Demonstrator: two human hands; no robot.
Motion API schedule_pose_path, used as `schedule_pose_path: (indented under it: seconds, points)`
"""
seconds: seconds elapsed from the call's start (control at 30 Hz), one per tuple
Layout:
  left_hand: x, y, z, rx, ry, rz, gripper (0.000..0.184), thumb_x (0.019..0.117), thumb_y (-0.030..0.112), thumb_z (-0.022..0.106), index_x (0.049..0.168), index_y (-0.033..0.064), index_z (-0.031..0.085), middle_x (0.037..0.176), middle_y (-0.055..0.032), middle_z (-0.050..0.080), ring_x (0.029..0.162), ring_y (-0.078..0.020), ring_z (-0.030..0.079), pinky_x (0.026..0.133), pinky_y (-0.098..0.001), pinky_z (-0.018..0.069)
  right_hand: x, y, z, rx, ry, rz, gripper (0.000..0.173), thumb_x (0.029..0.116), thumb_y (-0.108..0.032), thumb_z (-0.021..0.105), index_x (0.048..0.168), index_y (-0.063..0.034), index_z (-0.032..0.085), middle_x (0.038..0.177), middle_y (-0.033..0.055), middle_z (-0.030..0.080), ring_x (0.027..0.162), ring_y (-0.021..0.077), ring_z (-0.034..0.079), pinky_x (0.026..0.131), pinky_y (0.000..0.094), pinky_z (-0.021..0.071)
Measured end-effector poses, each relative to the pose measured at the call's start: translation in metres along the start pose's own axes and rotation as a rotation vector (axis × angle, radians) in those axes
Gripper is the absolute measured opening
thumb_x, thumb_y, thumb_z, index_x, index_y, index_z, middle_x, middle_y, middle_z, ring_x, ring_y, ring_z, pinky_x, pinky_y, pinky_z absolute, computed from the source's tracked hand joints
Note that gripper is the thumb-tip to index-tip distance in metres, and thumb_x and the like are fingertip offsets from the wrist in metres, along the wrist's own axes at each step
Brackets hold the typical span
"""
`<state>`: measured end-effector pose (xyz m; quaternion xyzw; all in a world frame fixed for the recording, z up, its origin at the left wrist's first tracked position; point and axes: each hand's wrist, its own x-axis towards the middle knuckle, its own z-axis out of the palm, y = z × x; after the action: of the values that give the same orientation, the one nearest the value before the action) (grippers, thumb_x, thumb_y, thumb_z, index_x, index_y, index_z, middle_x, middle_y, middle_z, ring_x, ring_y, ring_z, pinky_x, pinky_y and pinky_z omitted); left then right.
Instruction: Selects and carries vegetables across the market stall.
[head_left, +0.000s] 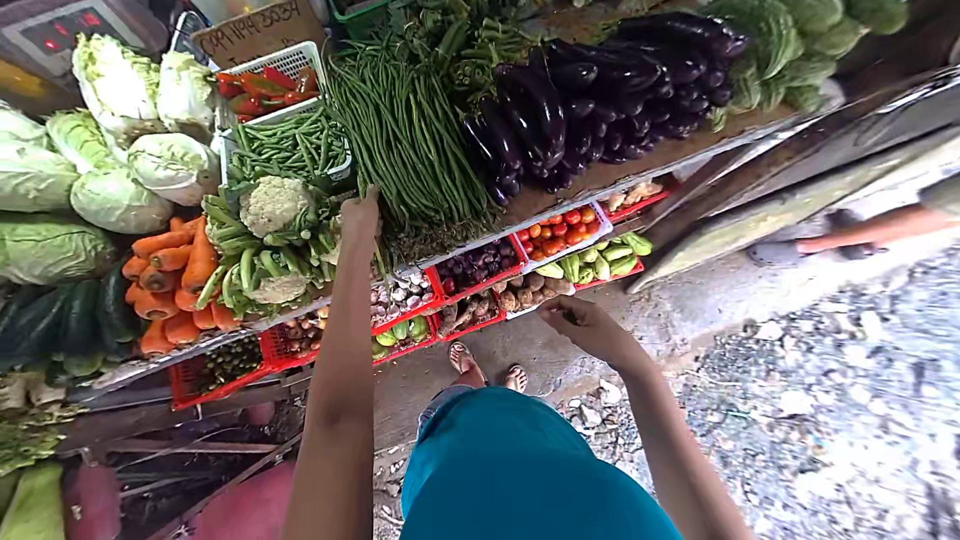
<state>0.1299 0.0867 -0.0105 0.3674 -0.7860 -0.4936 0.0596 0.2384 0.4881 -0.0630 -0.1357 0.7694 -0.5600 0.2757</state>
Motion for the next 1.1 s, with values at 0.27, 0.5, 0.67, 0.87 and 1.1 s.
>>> schedule_pose_path:
  seconds: [0.27,0.5,0.67,0.87,1.1]
  points:
    - [-0.021,-0.005,-0.002,0.077,0.07,0.051,0.053,0.1089,0.049,0.041,0.102,0.0004,0.06,0.073,-0.0042,0.047,0.058,-0.0155,0.045,0.058,-0.0369,0.0441,-0.056,0.034,-0.012,0.025,0.179,0.089,0.026,0.1035,-0.027,0.06,0.119,-0.0081,0.068,0.074,-0.0065,0.057,0.057,-0.0003,0.047,0.053,0.0179,0.0397]
    - [-0.114,0.002,-0.069,-0.233,0.102,0.277,0.034,0.109,0.045,0.044,0.108,0.0163,0.063,0.06,0.012,0.036,0.044,-0.0012,0.032,0.043,-0.019,0.0306,-0.101,0.071,-0.022,0.235,0.41,0.209,0.023,0.1061,-0.021,0.056,0.119,-0.0061,0.068,0.072,-0.0062,0.054,0.054,0.0005,0.044,0.048,0.0163,0.0369]
    - [-0.172,-0.03,-0.103,-0.01,0.195,0.268,0.031,0.0962,0.034,0.072,0.119,0.0135,0.066,0.076,0.0065,0.058,0.051,-0.0006,0.041,0.048,-0.0188,0.0375,-0.114,0.096,-0.004,0.293,0.479,0.304,0.023,0.1059,-0.02,0.056,0.119,-0.0045,0.068,0.072,-0.0057,0.055,0.054,0.0004,0.046,0.048,0.0162,0.0392]
    - [-0.185,-0.041,-0.081,0.03,-0.022,0.247,0.032,0.094,0.012,0.072,0.125,0.0123,0.064,0.091,-0.0049,0.069,0.066,-0.0122,0.06,0.06,-0.0328,0.0525,-0.119,0.103,0.032,0.337,0.518,0.373,0.024,0.1066,-0.02,0.055,0.12,-0.0043,0.068,0.07,-0.0053,0.053,0.052,0.0012,0.045,0.048,0.0169,0.0399]
    - [-0.165,-0.016,-0.043,-0.046,-0.302,0.323,0.022,0.0986,0.02,0.068,0.118,0.0096,0.068,0.071,-0.0024,0.058,0.057,-0.0109,0.051,0.055,-0.0295,0.0464,-0.113,0.081,0.08,0.458,0.601,0.411,0.024,0.1092,-0.016,0.047,0.121,-0.0038,0.065,0.067,-0.0072,0.051,0.049,-0.0001,0.045,0.046,0.0149,0.0398]
